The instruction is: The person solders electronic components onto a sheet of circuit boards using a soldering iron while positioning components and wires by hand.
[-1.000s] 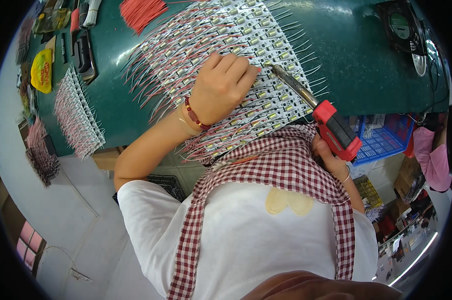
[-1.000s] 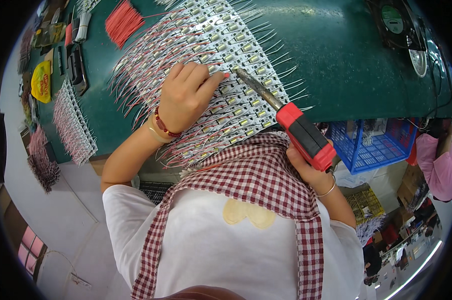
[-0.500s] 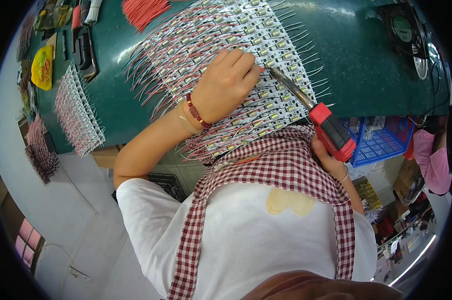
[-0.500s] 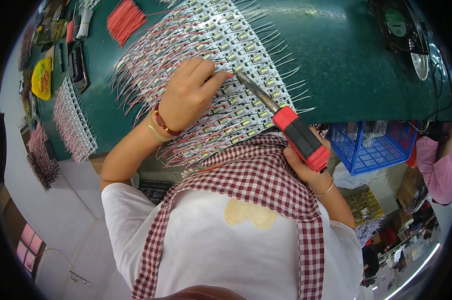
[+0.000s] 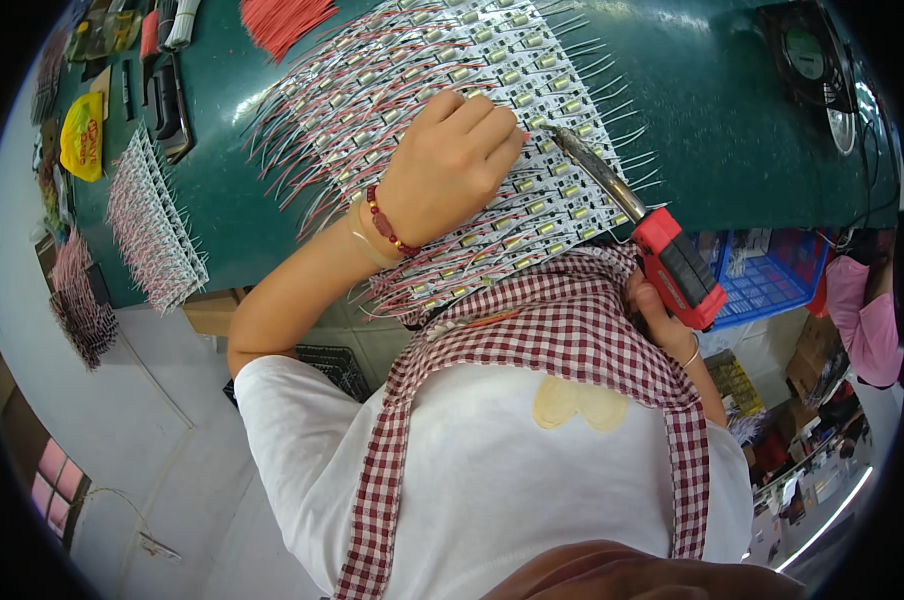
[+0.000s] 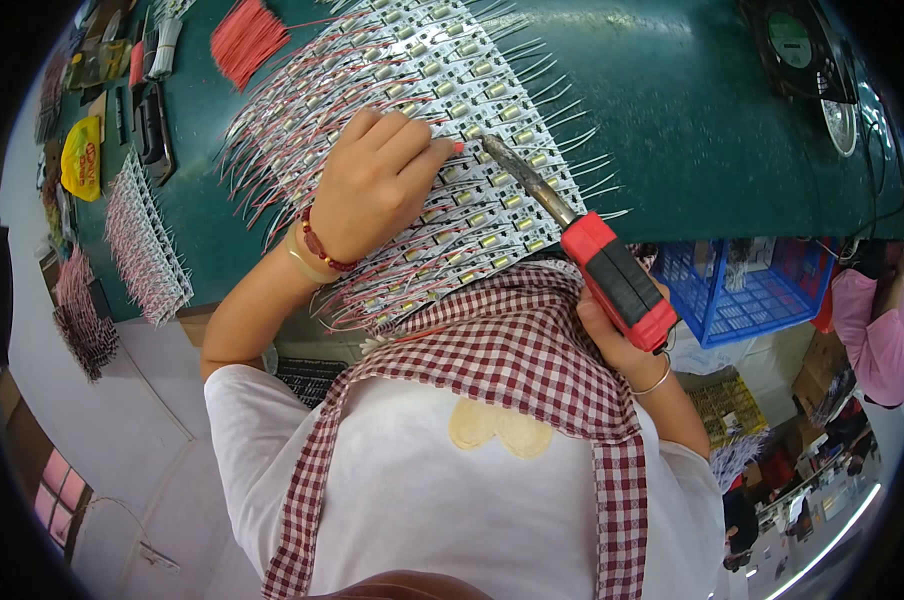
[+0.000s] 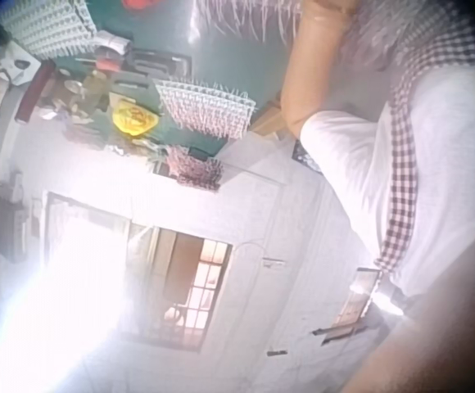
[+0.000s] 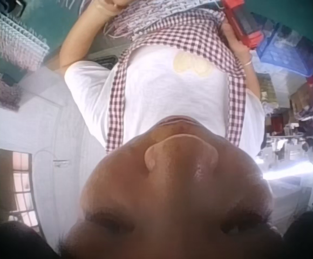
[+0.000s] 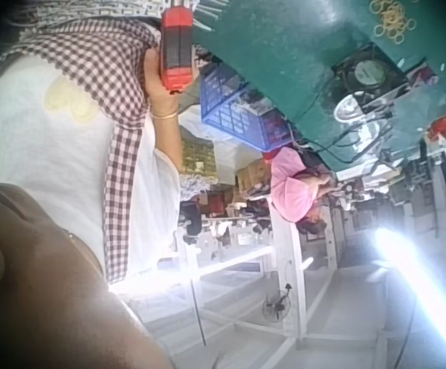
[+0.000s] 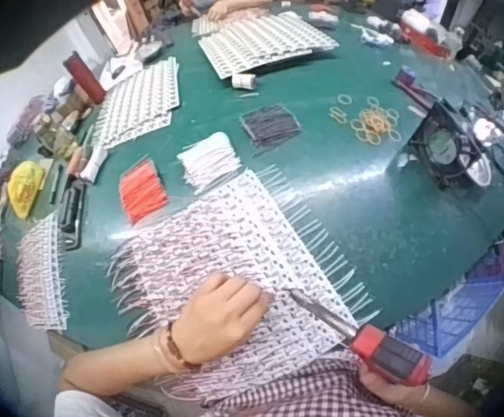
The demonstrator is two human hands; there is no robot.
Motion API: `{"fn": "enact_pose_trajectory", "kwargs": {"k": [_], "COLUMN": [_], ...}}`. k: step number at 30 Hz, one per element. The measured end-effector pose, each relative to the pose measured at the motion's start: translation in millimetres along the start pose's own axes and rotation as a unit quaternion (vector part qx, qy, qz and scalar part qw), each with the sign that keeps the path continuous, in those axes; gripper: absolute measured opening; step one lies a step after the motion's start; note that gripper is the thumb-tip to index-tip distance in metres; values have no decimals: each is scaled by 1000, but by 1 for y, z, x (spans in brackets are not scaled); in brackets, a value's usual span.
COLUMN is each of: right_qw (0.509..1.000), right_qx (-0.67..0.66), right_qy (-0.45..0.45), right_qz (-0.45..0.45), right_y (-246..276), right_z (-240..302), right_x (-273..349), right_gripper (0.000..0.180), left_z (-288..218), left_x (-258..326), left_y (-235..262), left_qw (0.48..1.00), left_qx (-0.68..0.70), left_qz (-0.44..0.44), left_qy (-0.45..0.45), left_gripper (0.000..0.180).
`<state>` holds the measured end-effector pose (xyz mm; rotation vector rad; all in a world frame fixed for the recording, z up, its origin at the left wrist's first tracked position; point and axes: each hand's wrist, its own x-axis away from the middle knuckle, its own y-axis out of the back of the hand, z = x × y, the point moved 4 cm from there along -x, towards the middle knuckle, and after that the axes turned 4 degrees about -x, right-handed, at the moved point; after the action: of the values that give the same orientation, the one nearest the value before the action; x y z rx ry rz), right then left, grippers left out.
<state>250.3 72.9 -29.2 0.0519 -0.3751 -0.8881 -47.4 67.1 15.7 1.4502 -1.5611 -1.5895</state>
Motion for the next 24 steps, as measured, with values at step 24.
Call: {"fn": "enact_pose_trajectory", "kwargs": {"k": [24], "right_qw": [996], "right_qx": [82], "right_qy": [40], "right_qz": [15], "right_y": [2], "right_z": [8], "right_x": [6], "right_gripper": [19], "left_z": [-14], "left_x": [6], "left_y": [-7], "left_qw": [998], "left_qx": [46], "left_qz": [23], "left_qy": [44], "left_gripper": [24]}}
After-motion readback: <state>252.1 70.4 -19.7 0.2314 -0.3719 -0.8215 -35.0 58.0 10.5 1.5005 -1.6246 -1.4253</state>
